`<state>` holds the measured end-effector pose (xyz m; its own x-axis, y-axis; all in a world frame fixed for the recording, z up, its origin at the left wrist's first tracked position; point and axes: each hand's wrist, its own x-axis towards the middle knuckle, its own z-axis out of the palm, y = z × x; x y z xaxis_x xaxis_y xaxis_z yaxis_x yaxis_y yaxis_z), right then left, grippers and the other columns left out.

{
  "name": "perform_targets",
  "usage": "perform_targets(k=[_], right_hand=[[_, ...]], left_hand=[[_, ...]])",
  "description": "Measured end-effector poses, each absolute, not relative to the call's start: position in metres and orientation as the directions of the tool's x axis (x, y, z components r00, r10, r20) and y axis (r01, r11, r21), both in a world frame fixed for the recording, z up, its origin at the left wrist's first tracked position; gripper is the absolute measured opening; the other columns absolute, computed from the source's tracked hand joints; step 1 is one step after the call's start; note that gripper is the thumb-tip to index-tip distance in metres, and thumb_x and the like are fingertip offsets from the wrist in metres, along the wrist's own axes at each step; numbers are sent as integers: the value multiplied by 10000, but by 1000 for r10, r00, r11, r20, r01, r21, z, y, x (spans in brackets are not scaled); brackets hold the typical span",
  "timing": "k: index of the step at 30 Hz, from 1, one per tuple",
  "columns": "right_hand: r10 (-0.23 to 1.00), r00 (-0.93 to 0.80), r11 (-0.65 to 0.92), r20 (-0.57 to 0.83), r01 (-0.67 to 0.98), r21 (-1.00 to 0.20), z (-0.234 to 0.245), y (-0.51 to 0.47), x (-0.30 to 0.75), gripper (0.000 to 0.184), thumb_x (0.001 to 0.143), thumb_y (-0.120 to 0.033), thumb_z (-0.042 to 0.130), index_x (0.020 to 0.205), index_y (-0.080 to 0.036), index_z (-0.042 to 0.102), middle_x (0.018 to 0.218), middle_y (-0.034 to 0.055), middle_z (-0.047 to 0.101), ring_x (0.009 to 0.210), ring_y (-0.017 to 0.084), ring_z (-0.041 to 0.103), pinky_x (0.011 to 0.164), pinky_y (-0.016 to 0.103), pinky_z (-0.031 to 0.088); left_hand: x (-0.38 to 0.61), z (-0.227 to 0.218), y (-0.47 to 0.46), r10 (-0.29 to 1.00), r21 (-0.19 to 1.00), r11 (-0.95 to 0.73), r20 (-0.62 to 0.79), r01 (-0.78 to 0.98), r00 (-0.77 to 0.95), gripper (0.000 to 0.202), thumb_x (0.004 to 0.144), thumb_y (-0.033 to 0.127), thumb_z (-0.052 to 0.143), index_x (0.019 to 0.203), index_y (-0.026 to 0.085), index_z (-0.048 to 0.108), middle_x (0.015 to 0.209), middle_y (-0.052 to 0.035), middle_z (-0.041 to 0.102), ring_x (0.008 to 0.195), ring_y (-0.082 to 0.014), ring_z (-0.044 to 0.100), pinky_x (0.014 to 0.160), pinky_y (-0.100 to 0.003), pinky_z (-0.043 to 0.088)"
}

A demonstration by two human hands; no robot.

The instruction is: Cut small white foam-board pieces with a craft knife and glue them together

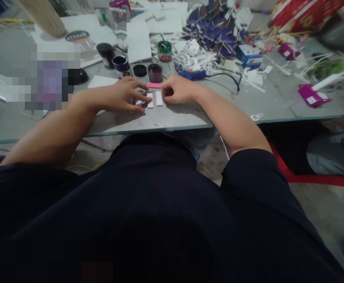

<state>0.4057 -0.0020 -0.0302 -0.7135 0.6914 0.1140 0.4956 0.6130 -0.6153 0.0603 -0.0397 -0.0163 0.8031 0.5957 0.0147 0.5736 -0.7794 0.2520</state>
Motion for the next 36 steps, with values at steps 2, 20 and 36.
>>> perform_targets(k=[2, 20, 36], right_hand=[[713, -697, 582, 75, 528, -619, -26, -6, 404, 305, 864, -410, 1084, 779, -326, 803, 733, 27, 761, 814, 295, 731, 832, 531, 615], [579, -781, 781, 233, 448, -436, -32, -14, 397, 319, 1092, -654, 878, 1210, -379, 990, 1206, 99, 863, 1127, 352, 774, 996, 546, 658], [406, -853, 896, 328, 301, -328, -48, -8, 400, 338, 1229, -516, 736, 1273, -329, 1014, 1289, 90, 901, 1081, 298, 832, 989, 484, 655]], left_hand=[[61, -17, -41, 598, 245, -780, 24, 576, 801, 644, 1128, 873, 736, 1588, 480, 959, 1900, -70, 718, 1792, -494, 549, 1527, -651, 422], [66, -21, -46, 595, 279, -783, 71, 556, 801, 724, 1074, 918, 785, 1606, 459, 962, 1922, -66, 674, 1828, -547, 485, 1559, -708, 328], [64, -10, -44, 611, 318, -737, -62, 596, 789, 1028, 1030, 1106, 629, 1735, 405, 887, 2001, -116, 607, 1824, -500, 465, 1561, -762, 331]])
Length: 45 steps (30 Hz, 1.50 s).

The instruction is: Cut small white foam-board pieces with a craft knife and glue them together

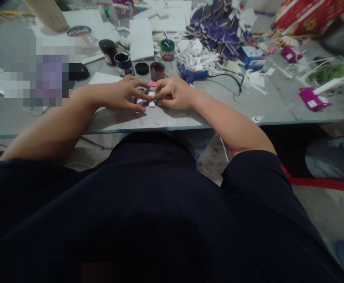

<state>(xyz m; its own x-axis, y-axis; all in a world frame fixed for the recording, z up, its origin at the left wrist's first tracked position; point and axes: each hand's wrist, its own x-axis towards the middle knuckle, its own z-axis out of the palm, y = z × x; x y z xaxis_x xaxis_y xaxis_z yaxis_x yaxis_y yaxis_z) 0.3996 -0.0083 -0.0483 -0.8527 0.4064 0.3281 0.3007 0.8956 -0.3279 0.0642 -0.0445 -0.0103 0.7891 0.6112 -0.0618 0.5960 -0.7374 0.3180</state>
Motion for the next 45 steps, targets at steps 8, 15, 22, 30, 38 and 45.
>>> perform_targets(k=[8, 15, 22, 30, 38, 45], right_hand=[[486, -839, 858, 246, 403, -318, -43, -15, 397, 239, 1198, -517, 808, 1255, -388, 1000, 1293, 74, 894, 1131, 322, 847, 986, 491, 656], [510, -830, 835, 228, 413, -363, -39, -20, 396, 250, 1170, -546, 821, 1222, -371, 992, 1320, 72, 902, 1058, 305, 831, 969, 494, 641], [551, -811, 796, 197, 440, -416, -32, -29, 390, 308, 1105, -638, 865, 1191, -364, 976, 1293, 82, 900, 1030, 309, 786, 920, 493, 631], [571, -792, 780, 216, 440, -445, -31, -22, 394, 400, 1103, -737, 847, 1194, -367, 970, 1238, 96, 893, 999, 330, 763, 938, 529, 643], [564, -797, 786, 214, 440, -434, -36, -15, 397, 327, 1112, -674, 859, 1214, -393, 989, 1224, 84, 891, 994, 327, 779, 931, 526, 656], [555, -802, 796, 222, 435, -421, -41, -16, 396, 302, 1130, -635, 876, 1197, -363, 992, 1252, 80, 893, 1049, 312, 813, 913, 485, 646]], left_hand=[[62, -15, -41, 604, 326, -746, -36, 581, 796, 948, 1033, 1071, 677, 1702, 441, 910, 1985, -108, 630, 1842, -522, 469, 1554, -744, 350], [61, -15, -41, 613, 327, -737, -47, 592, 789, 1014, 1021, 1095, 651, 1730, 411, 890, 2006, -92, 606, 1852, -483, 457, 1570, -674, 331], [60, -15, -40, 604, 344, -741, -30, 576, 796, 996, 997, 1139, 640, 1717, 495, 881, 1974, -1, 665, 1804, -439, 473, 1543, -673, 357], [60, -18, -38, 609, 343, -742, -16, 576, 793, 988, 1010, 1124, 645, 1672, 444, 922, 1965, -72, 664, 1794, -474, 509, 1544, -695, 366], [60, -21, -34, 599, 350, -751, 5, 560, 800, 899, 984, 1069, 722, 1644, 495, 932, 1824, -63, 798, 1811, -496, 529, 1501, -663, 400], [61, -13, -41, 584, 349, -747, -60, 565, 810, 1080, 987, 1146, 573, 1827, 502, 791, 1951, 16, 702, 1836, -451, 427, 1559, -682, 280]])
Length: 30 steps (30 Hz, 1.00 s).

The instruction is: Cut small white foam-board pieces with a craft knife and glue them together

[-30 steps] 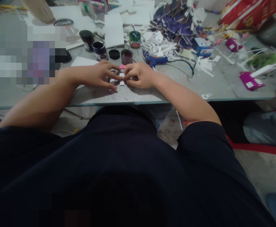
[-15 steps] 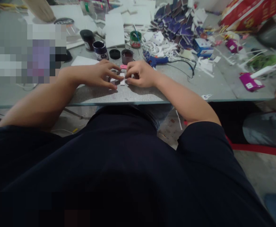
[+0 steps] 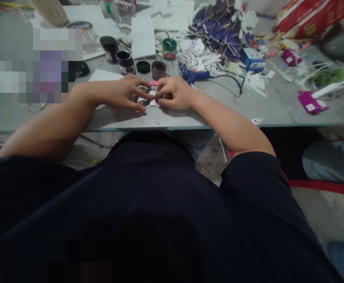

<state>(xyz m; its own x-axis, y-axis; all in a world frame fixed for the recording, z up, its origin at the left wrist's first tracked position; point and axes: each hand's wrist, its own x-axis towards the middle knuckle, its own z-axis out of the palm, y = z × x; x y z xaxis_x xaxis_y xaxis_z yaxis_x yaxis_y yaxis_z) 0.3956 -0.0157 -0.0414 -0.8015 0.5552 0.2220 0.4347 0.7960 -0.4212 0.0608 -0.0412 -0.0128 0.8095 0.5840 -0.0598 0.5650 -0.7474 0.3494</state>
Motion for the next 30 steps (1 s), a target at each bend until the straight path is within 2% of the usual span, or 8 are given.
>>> perform_targets(k=[4, 7, 10, 13, 16, 18, 23, 30], right_hand=[[532, -812, 817, 239, 419, -396, -42, -15, 395, 295, 1155, -588, 840, 1172, -336, 992, 1265, 85, 895, 1063, 308, 833, 925, 478, 672], [514, -821, 830, 250, 402, -387, -43, -14, 395, 328, 1184, -577, 797, 1193, -313, 990, 1279, 88, 887, 1053, 294, 828, 927, 468, 681], [509, -822, 833, 257, 394, -388, -44, -14, 395, 339, 1195, -571, 782, 1217, -305, 990, 1260, 89, 878, 1053, 296, 823, 930, 471, 686], [503, -825, 836, 257, 390, -385, -45, -14, 395, 340, 1195, -581, 790, 1233, -310, 993, 1236, 90, 876, 1060, 309, 824, 948, 491, 696], [506, -824, 836, 254, 397, -379, -45, -13, 395, 354, 1202, -594, 787, 1233, -313, 1000, 1251, 98, 882, 1074, 319, 834, 966, 509, 703], [507, -824, 837, 252, 402, -370, -45, -12, 395, 367, 1213, -596, 768, 1238, -316, 1005, 1280, 99, 888, 1097, 326, 846, 987, 520, 706], [516, -824, 835, 235, 423, -351, -44, -12, 395, 386, 1221, -625, 753, 1244, -340, 1012, 1295, 99, 903, 1167, 351, 865, 1029, 534, 720], [525, -820, 831, 229, 435, -347, -44, -13, 395, 412, 1234, -632, 732, 1223, -321, 1001, 1341, 117, 906, 1158, 354, 869, 1047, 559, 721]], left_hand=[[64, -11, -44, 620, 325, -725, -75, 607, 781, 1174, 969, 1215, 527, 1761, 415, 858, 2058, 21, 578, 1825, -438, 448, 1570, -607, 301], [65, -13, -43, 635, 320, -717, -69, 620, 770, 1196, 942, 1253, 510, 1720, 426, 885, 2038, 54, 599, 1835, -441, 450, 1563, -575, 316], [65, -15, -42, 632, 314, -723, -61, 616, 773, 1162, 951, 1227, 535, 1710, 424, 897, 2035, 25, 605, 1850, -457, 458, 1552, -589, 336], [65, -13, -44, 626, 313, -725, -71, 613, 776, 1169, 976, 1225, 496, 1744, 424, 864, 2054, 58, 575, 1833, -420, 435, 1576, -584, 303], [64, -12, -45, 620, 307, -731, -75, 610, 781, 1167, 1015, 1185, 516, 1774, 367, 857, 2072, -29, 544, 1850, -455, 436, 1577, -606, 303], [64, -12, -44, 613, 309, -737, -68, 601, 787, 1098, 1037, 1134, 576, 1774, 373, 865, 2062, -65, 552, 1860, -488, 449, 1563, -622, 328], [62, -15, -41, 608, 328, -739, -52, 589, 792, 977, 1068, 1070, 631, 1769, 429, 859, 2058, -7, 566, 1835, -467, 458, 1554, -636, 339], [65, -11, -45, 621, 310, -726, -89, 614, 779, 971, 1084, 1037, 628, 1764, 385, 862, 2088, -46, 516, 1851, -461, 434, 1569, -649, 314]])
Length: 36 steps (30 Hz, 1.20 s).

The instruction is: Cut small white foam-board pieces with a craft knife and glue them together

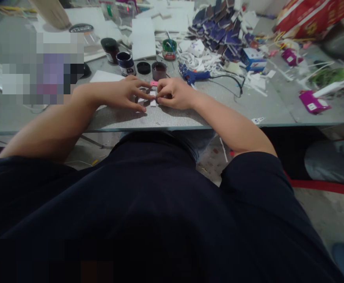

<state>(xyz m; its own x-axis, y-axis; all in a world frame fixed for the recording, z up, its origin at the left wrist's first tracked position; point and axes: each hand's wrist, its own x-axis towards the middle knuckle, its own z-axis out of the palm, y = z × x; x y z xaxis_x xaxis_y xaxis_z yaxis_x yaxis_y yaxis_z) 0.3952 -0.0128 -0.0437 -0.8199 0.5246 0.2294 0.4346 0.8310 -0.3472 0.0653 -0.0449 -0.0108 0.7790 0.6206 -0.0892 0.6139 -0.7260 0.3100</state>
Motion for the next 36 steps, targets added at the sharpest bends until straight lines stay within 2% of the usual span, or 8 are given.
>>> perform_targets(k=[6, 8, 11, 16, 21, 24, 29, 36], right_hand=[[524, -821, 831, 228, 433, -349, -42, -14, 392, 402, 1219, -652, 754, 1193, -331, 994, 1309, 100, 894, 1152, 354, 862, 1037, 561, 711], [529, -818, 827, 226, 438, -352, -42, -15, 391, 394, 1207, -644, 765, 1199, -322, 990, 1308, 99, 890, 1131, 347, 856, 1030, 557, 706], [537, -815, 821, 215, 447, -357, -41, -15, 390, 377, 1189, -640, 779, 1203, -323, 982, 1302, 95, 887, 1139, 340, 848, 1016, 538, 701], [548, -811, 812, 207, 456, -363, -40, -15, 388, 360, 1163, -666, 807, 1201, -347, 969, 1299, 87, 887, 1167, 344, 844, 1007, 519, 702], [551, -811, 818, 200, 475, -325, -40, -16, 388, 385, 1185, -664, 766, 1228, -342, 973, 1325, 94, 896, 1172, 349, 852, 1041, 526, 705], [555, -806, 821, 205, 492, -290, -39, -19, 389, 410, 1212, -664, 719, 1236, -345, 975, 1333, 94, 903, 1175, 351, 856, 1073, 534, 706], [556, -798, 827, 232, 504, -247, -36, -25, 391, 411, 1223, -647, 694, 1275, -348, 972, 1372, 104, 906, 1137, 342, 858, 1050, 538, 714], [495, -842, 859, 216, 435, -270, -38, -29, 389, 379, 1216, -613, 747, 1347, -332, 966, 1389, 97, 883, 1210, 338, 855, 1093, 514, 686]], left_hand=[[64, -10, -47, 611, 314, -736, -71, 599, 788, 1125, 1055, 1165, 531, 1801, 377, 830, 2116, -23, 473, 1844, -422, 427, 1599, -601, 286], [64, -12, -43, 603, 321, -740, -71, 591, 795, 1143, 1053, 1164, 543, 1829, 368, 811, 2100, -60, 498, 1837, -431, 463, 1595, -605, 303], [61, -16, -34, 592, 356, -740, -58, 570, 804, 1058, 1034, 1087, 687, 1820, 393, 828, 2034, -105, 590, 1801, -476, 561, 1540, -625, 401], [57, -21, -23, 553, 427, -754, 2, 499, 833, 882, 1013, 944, 825, 1779, 508, 850, 1833, -72, 790, 1729, -475, 659, 1461, -603, 503], [62, -15, -29, 575, 409, -738, -35, 537, 817, 1048, 972, 1065, 771, 1786, 411, 851, 1858, -74, 775, 1609, -423, 710, 1411, -578, 546], [65, -12, -34, 610, 382, -716, -63, 584, 790, 1216, 892, 1162, 718, 1800, 361, 831, 1900, -54, 737, 1577, -393, 699, 1402, -561, 536], [68, -10, -38, 631, 380, -693, -92, 612, 771, 1421, 729, 1324, 603, 1788, 400, 814, 1953, 64, 698, 1655, -380, 579, 1458, -536, 452], [69, -7, -45, 653, 397, -664, -104, 633, 750, 1363, 732, 1254, 654, 1780, 401, 831, 1813, 56, 803, 1687, -405, 508, 1503, -595, 364]])
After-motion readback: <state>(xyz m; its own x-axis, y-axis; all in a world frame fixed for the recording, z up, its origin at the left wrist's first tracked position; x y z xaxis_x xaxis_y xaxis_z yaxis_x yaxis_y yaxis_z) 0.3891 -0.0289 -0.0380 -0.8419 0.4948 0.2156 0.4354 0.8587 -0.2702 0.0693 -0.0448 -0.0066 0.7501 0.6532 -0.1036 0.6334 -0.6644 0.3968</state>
